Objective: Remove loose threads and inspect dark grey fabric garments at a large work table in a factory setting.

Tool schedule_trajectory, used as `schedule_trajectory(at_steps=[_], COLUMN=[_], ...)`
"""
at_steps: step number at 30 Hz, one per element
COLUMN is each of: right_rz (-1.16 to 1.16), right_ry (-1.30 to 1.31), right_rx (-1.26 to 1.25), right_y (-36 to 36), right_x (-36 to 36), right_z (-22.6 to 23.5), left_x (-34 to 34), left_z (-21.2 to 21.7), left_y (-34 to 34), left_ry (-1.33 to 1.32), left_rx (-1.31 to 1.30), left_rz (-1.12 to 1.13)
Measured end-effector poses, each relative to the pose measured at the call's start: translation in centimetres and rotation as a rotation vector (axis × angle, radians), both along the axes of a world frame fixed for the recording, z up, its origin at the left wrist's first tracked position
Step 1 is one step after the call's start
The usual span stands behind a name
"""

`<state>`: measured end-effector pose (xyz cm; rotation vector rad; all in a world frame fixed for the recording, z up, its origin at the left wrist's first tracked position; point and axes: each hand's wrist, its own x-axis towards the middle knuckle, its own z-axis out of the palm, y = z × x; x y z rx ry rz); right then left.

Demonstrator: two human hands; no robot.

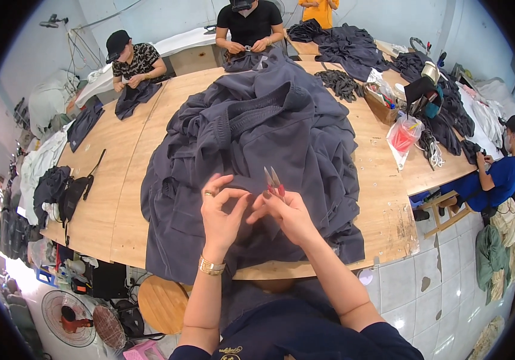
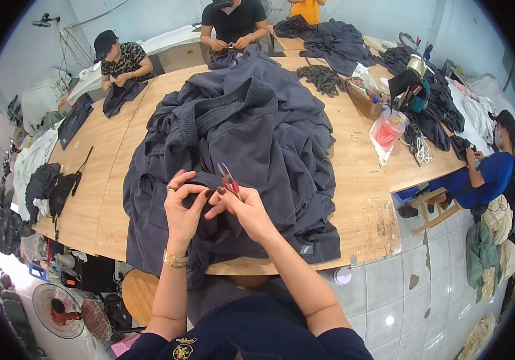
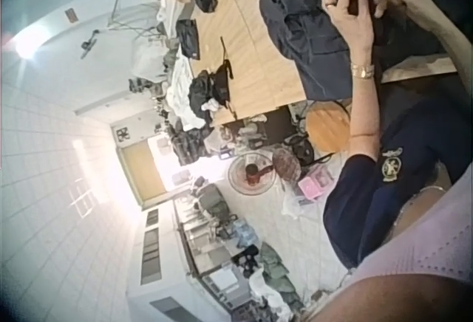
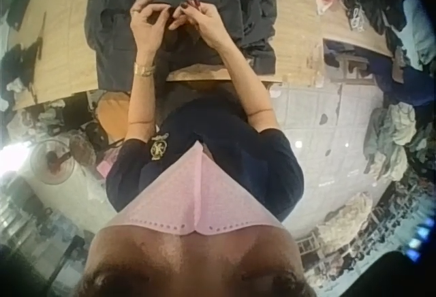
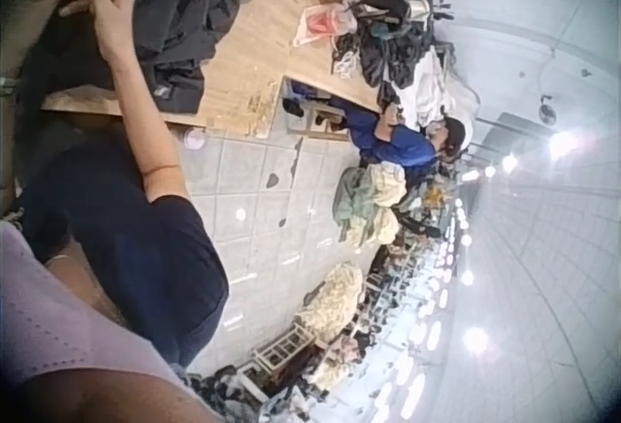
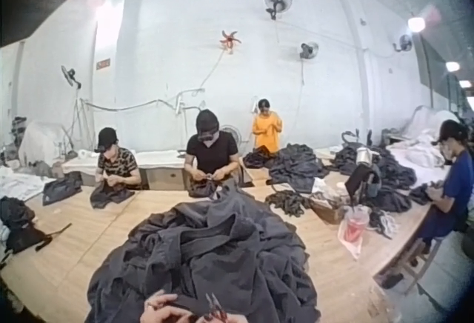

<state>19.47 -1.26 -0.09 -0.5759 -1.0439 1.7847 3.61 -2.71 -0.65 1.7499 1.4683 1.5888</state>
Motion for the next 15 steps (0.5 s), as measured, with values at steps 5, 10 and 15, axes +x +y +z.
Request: schedule_trajectory(at_steps=[5,10,15], right_rz=[-0.123,-0.203,-0.174], right_ry=[-0.060,-0.106,-0.399], right_rx=[0.057,0.144,0.137], right_y=[1.8,1.4,-0.3], right_x=[0.3,0.3,2.4], right_z=[-1.4,-1.1,-1.4], left_x=[0.7,-0.1,-1.0], left_z=[0.6,-0.3,0.0], left_y=[0.0,1.1,1.4], left_ry=[0.368,0.098,-0.148], left_rx=[0.215,-0.025,-0.179], left_rz=[0.200,0.065,-0.079])
